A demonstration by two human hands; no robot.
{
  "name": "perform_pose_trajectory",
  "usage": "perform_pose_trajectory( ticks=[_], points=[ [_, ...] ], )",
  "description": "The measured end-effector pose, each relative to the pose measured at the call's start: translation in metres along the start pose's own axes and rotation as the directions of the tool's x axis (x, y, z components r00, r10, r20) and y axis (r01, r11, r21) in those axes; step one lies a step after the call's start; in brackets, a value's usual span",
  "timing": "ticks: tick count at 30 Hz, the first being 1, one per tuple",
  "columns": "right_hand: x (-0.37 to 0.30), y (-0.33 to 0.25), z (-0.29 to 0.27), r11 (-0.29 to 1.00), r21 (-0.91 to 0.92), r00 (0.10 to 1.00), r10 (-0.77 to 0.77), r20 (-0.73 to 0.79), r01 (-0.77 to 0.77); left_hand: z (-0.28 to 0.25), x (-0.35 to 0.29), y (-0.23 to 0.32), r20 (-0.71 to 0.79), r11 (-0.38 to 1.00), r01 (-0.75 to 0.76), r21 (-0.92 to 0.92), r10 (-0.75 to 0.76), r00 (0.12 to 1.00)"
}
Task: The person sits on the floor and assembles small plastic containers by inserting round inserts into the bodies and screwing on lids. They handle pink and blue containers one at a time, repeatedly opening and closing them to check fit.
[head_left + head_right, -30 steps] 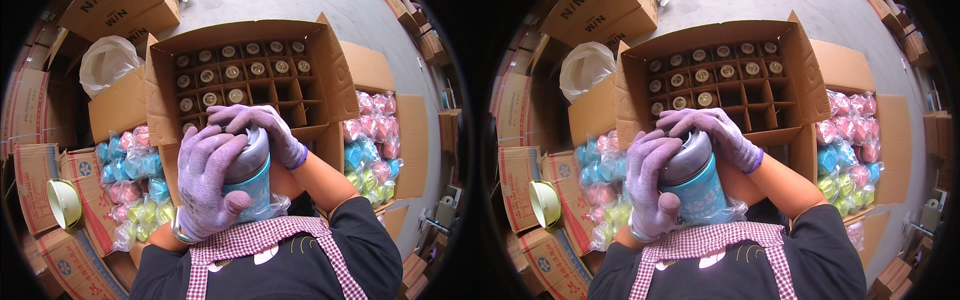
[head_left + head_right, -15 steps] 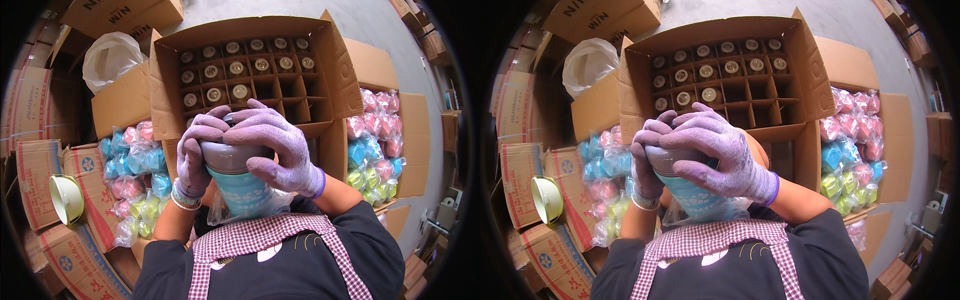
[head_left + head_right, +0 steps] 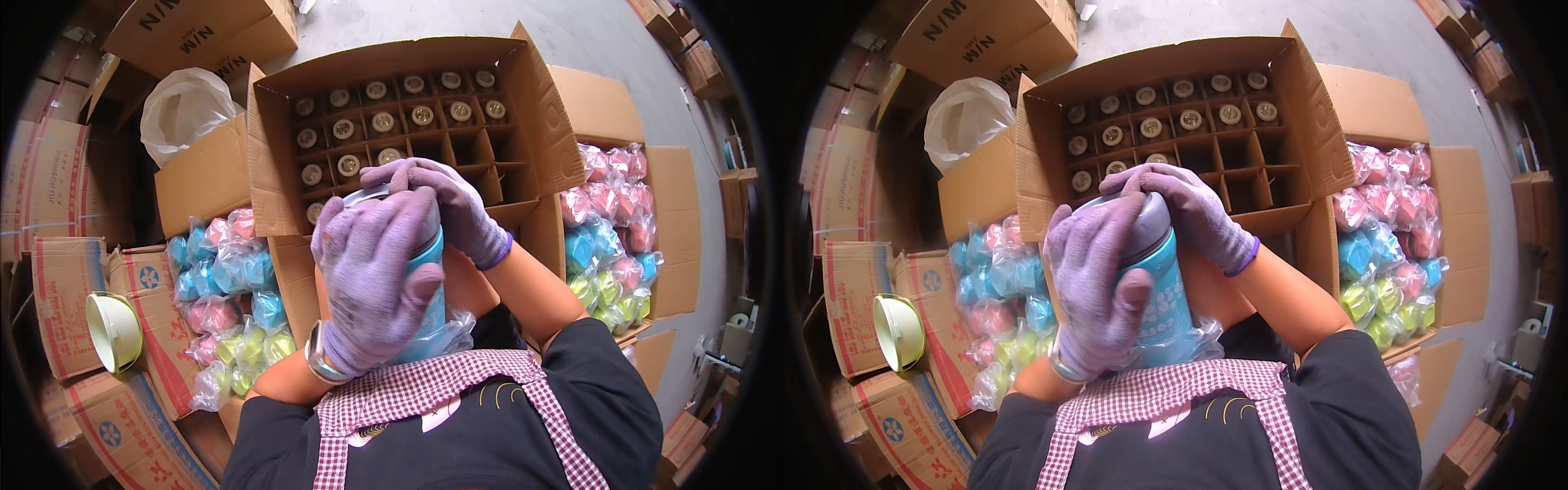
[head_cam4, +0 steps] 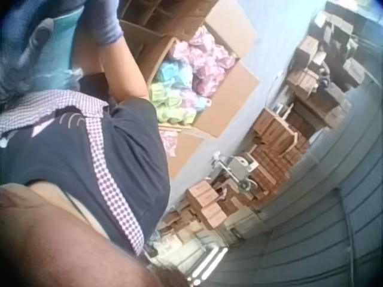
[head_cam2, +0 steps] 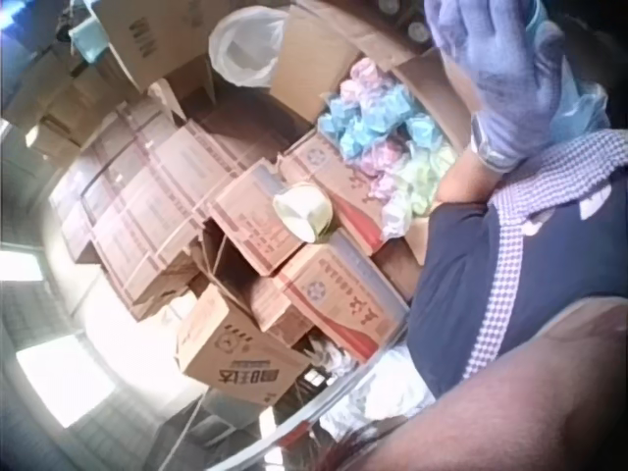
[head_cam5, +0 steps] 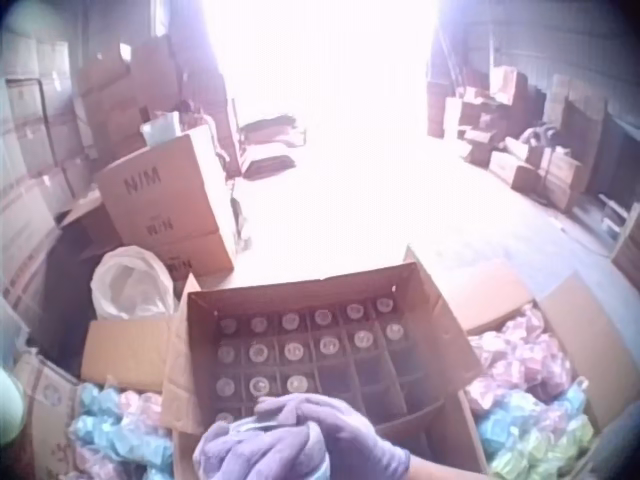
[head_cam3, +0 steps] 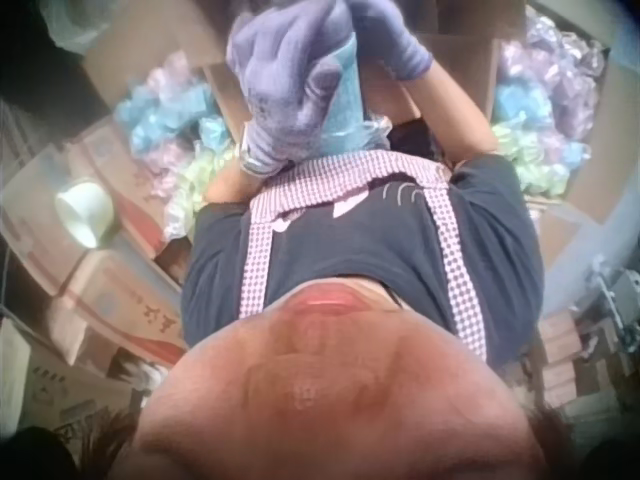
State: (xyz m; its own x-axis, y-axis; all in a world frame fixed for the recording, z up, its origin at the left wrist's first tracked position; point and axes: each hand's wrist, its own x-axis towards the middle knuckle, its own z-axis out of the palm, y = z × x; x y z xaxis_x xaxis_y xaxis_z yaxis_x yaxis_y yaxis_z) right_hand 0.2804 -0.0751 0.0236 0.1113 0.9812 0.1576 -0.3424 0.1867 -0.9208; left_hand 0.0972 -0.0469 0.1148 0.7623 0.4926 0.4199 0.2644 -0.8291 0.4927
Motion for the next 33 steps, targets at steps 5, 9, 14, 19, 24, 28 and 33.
perform_pose_trajectory(
  ticks=[5,9,14,19,24,28,33],
  points=[
    [-0.032,-0.078,0.062,0.640,-0.597,0.875,-0.334,0.350,0.483,0.037,-0.023,-0.105,0.207,0.579,0.361,-0.731,-0.316,0.926],
    [-0.034,-0.070,0.058,0.654,-0.624,0.895,-0.405,0.188,0.428,0.038,-0.009,-0.117,0.144,0.420,0.329,-0.846,-0.414,0.899],
    [-0.045,-0.060,0.059,0.709,-0.599,0.913,-0.395,0.102,0.373,0.064,-0.043,-0.141,0.028,0.575,0.205,-0.792,-0.301,0.953],
    [-0.037,-0.061,0.045,0.736,-0.629,0.923,-0.378,-0.076,0.250,0.037,-0.036,-0.102,-0.137,0.727,0.120,-0.676,-0.285,0.949],
    [-0.042,-0.081,0.068,0.609,-0.585,0.843,-0.429,0.324,0.535,0.063,-0.065,-0.144,0.213,0.295,0.399,-0.868,-0.504,0.837],
    [-0.038,-0.055,0.048,0.854,-0.477,0.944,-0.304,-0.130,0.209,0.021,-0.041,-0.076,-0.235,0.808,-0.076,-0.584,-0.080,0.969],
    [-0.044,-0.100,0.078,0.564,-0.569,0.801,-0.406,0.439,0.598,0.036,-0.060,-0.157,0.040,0.976,0.201,-0.089,-0.198,0.979]
  ],
)
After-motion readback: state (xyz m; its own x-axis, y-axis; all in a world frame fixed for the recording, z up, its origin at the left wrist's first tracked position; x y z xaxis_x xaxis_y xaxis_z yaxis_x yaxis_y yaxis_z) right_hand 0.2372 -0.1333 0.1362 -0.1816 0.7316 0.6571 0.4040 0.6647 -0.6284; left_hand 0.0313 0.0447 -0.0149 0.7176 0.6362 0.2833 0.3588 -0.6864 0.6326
